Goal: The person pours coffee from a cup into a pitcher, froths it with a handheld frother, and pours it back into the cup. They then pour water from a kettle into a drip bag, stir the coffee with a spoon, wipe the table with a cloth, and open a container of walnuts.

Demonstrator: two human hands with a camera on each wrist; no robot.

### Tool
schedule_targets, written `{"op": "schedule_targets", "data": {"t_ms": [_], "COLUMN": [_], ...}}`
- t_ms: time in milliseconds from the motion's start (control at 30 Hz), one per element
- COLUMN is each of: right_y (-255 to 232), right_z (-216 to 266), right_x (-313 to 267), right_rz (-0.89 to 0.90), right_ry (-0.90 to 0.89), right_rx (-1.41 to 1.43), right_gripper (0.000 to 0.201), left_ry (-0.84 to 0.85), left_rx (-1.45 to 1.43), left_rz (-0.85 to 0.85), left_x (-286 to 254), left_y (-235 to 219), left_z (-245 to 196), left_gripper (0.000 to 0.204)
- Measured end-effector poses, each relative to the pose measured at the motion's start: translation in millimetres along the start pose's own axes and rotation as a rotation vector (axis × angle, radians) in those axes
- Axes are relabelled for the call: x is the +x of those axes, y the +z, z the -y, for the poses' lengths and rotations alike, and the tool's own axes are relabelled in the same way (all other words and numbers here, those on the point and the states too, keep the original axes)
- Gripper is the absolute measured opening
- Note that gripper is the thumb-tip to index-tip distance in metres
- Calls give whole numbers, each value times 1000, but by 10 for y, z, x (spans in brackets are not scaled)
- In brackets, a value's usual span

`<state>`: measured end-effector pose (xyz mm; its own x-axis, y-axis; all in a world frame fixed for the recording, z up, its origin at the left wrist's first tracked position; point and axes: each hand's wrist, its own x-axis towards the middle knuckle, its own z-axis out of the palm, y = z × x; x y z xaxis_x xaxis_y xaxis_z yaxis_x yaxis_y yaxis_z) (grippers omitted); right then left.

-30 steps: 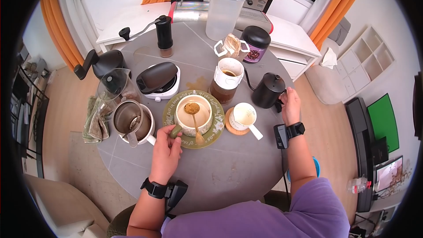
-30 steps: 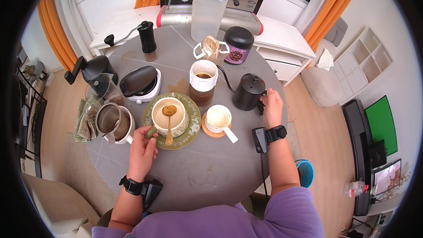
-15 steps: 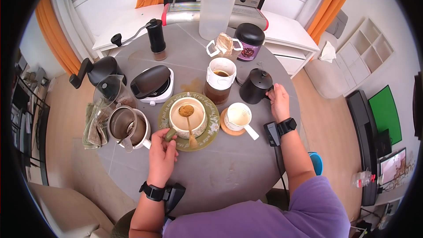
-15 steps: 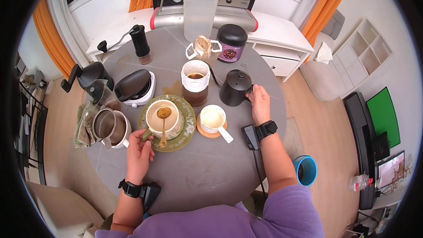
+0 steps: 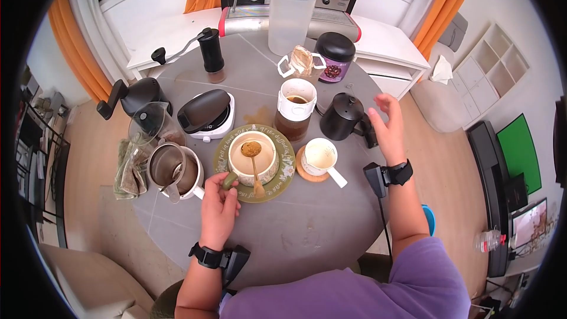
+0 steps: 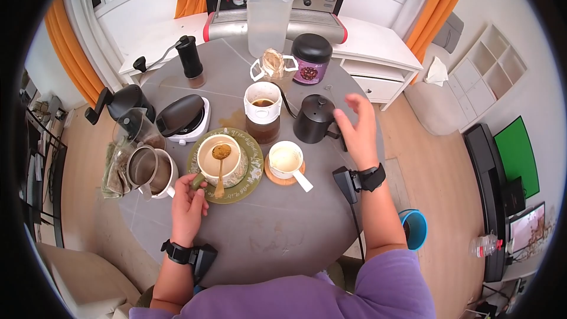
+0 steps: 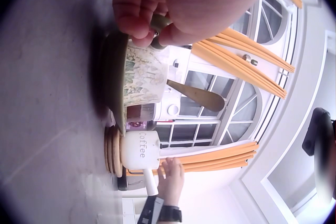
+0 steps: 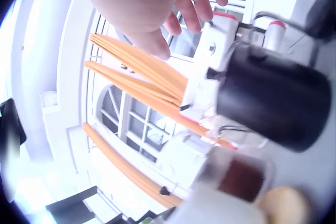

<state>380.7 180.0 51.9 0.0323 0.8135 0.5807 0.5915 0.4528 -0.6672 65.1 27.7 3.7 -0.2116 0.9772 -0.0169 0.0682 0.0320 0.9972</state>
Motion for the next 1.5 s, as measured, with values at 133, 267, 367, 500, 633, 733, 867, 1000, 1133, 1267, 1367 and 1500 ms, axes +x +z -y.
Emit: {"op": "schedule_targets", "data": {"t_ms": [133,267,367,500,633,733,867,1000,1133,1267,1367,1500], "right_y": [115,477,673,685,673,657,665,669,679,655,670,684], "right_z": [577,717,630,686,683,682,682,660,603,708,679,641], "right_x": [232,434,519,532,486,482,476,496,544,554,572,555], "right_rz": [361,557,706,729,667,676,650,642,625,700,658,685], "right_ry": [-275,-274,-260,-210,-322,-336,-418,-421,-321,-234,-270,-245], "right_rx": [-88,30,79,105,56,39,34,25,109,123,116,125], "right_gripper": [58,66,71,72,72,72,68,68,69,68,67,68], "left_ry": [13,0,-7,2,10,-3,-7,-16,-3,0,15,13], "left_rx": [9,6,-4,0,19,26,22,28,20,16,29,32], "left_rz": [4,-3,0,14,15,9,9,12,13,12,24,15], "left_x": [4,1,3,5,6,4,4,4,7,9,10,8], "left_y": [1,-5,-14,-18,-13,-11,-17,-12,-14,-13,-16,-14], "left_z": [13,7,23,36,22,12,8,-6,17,35,33,21], "left_gripper": [30,30,31,30,30,30,30,30,30,30,30,30]}}
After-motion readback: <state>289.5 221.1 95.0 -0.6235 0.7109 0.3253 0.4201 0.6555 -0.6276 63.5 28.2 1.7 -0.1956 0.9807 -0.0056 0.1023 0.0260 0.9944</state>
